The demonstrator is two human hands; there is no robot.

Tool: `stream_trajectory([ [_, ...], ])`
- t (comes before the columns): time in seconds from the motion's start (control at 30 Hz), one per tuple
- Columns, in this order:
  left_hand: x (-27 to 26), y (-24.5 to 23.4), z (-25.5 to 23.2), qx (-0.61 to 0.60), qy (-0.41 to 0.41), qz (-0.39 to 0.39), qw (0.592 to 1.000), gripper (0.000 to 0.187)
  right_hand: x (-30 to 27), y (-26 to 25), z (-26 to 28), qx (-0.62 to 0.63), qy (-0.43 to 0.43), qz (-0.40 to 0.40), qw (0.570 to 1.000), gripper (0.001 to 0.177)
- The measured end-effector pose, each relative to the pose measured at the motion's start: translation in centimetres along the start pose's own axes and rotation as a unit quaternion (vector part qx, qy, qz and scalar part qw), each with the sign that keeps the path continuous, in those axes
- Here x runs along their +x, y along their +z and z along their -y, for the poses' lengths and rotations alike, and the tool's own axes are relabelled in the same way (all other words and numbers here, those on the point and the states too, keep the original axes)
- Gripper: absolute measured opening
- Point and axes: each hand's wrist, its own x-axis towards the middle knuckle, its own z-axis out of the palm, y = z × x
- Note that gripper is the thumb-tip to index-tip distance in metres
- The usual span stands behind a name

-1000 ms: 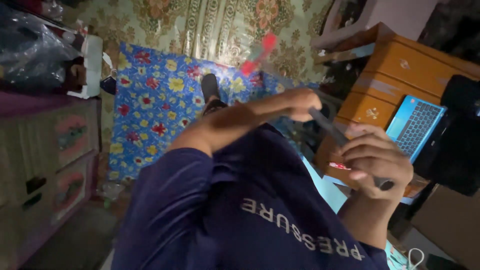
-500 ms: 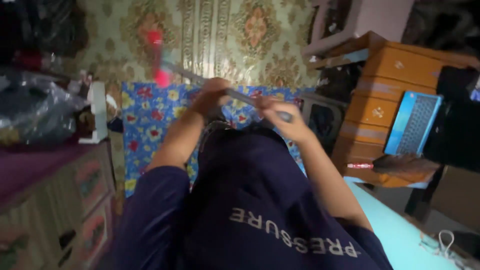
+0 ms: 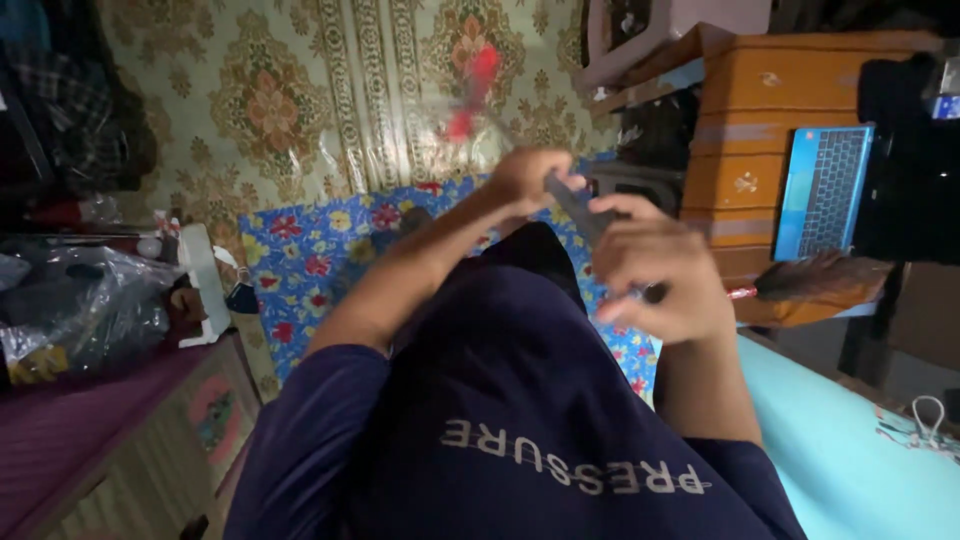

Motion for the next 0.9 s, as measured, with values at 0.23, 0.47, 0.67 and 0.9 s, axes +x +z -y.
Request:
stream_trajectory([
  [0.23,2.4,1.9,2.6,0.085,0.088,0.094,0.988,0.043,0.9,-2.9,-4.2,-0.072,-0.078,0.095,0.990,0.039],
  [0.47,2.1,-3.0,13.1,0.226,-0.065,0.037,0.971,0.017,-0.1,-5.6,-18.1,0.114,0.022,-0.078,0.990,0.023],
  [0.67,7.9,-4.4,13.0,0.304,-0.186,0.076,0.931,0.012,0.1,-12.2,-21.4,0.154,0.266,-0.015,0.951,0.019],
  [0.9,21.3,0.9,-0.7,0.153,0.065,0.123,0.978,0.023,1.8,-25.3,-12.0,0.023,-0.073,-0.096,0.992,0.028],
])
